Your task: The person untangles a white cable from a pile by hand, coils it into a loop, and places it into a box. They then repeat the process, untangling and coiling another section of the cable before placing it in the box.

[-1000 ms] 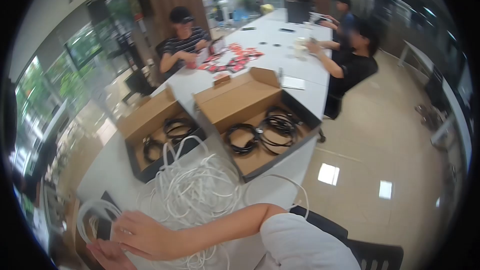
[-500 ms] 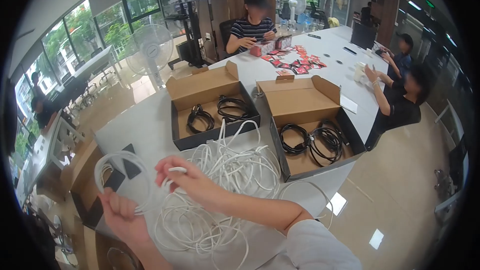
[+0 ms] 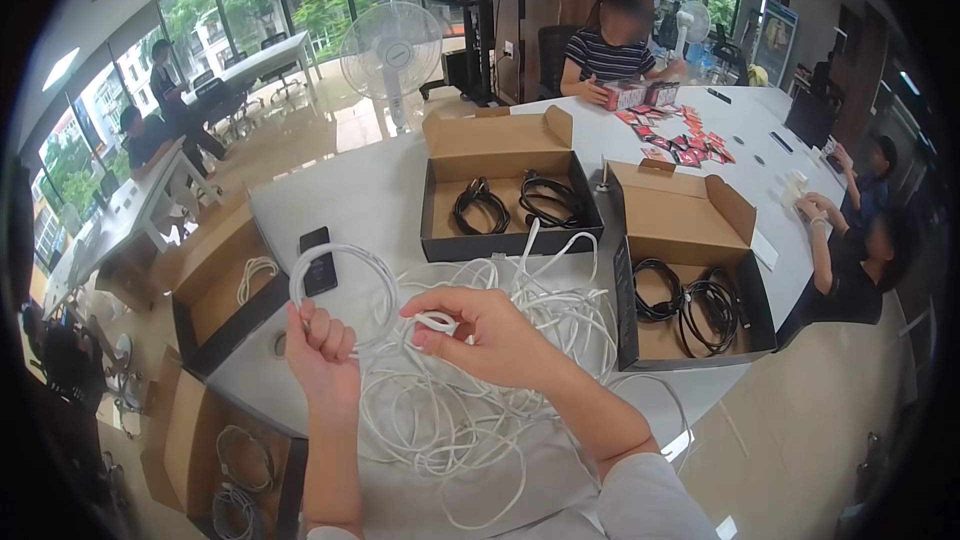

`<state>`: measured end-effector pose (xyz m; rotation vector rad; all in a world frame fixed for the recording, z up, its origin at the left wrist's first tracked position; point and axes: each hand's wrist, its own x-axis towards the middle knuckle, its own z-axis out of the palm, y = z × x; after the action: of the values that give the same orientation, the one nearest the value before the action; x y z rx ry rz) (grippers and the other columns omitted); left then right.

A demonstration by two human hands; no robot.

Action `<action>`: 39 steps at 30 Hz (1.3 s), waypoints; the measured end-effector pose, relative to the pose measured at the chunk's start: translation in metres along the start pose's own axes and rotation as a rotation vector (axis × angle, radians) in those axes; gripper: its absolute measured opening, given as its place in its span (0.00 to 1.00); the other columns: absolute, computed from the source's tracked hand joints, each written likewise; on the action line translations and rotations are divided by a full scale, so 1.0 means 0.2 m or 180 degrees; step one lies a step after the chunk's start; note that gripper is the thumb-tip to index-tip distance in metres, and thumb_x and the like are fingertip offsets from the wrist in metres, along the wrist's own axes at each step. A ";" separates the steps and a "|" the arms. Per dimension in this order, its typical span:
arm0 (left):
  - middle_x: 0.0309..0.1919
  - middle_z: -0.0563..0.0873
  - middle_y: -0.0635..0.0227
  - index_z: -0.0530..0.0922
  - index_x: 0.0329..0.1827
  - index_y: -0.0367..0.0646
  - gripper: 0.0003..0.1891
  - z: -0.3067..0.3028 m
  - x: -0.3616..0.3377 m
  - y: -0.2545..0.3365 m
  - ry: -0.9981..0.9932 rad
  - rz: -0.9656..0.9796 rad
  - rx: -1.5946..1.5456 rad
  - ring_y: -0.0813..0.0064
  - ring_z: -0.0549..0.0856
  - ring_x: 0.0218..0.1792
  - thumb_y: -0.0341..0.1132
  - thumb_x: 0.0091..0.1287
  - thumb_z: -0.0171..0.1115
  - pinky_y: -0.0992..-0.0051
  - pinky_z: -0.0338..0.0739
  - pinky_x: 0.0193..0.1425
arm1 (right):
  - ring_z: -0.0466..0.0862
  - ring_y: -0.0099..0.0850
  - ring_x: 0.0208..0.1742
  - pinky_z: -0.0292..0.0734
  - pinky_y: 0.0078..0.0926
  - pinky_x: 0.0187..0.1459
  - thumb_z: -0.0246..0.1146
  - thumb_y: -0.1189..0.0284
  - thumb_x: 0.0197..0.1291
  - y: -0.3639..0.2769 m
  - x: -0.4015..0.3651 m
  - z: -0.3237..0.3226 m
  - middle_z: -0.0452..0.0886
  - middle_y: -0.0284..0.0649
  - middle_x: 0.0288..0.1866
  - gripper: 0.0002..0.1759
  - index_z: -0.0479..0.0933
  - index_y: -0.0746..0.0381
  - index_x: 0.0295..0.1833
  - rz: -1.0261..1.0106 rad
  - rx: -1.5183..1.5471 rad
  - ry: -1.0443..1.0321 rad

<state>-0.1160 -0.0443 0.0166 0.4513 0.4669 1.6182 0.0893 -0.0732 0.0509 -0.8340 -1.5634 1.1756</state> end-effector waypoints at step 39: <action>0.11 0.52 0.80 0.65 0.30 0.47 0.15 0.10 -0.16 0.01 -0.0888 -0.0435 -0.0097 0.85 0.49 0.12 0.43 0.76 0.45 0.79 0.48 0.17 | 0.77 0.19 0.28 0.71 0.21 0.30 0.68 0.69 0.55 0.12 0.06 -0.09 0.77 0.31 0.25 0.12 0.73 0.65 0.36 -0.0307 0.1080 -0.0460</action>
<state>-0.1036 -0.0757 0.0342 0.5994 0.2566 1.4030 0.1026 -0.0506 0.0317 -0.4547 -1.4452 1.4051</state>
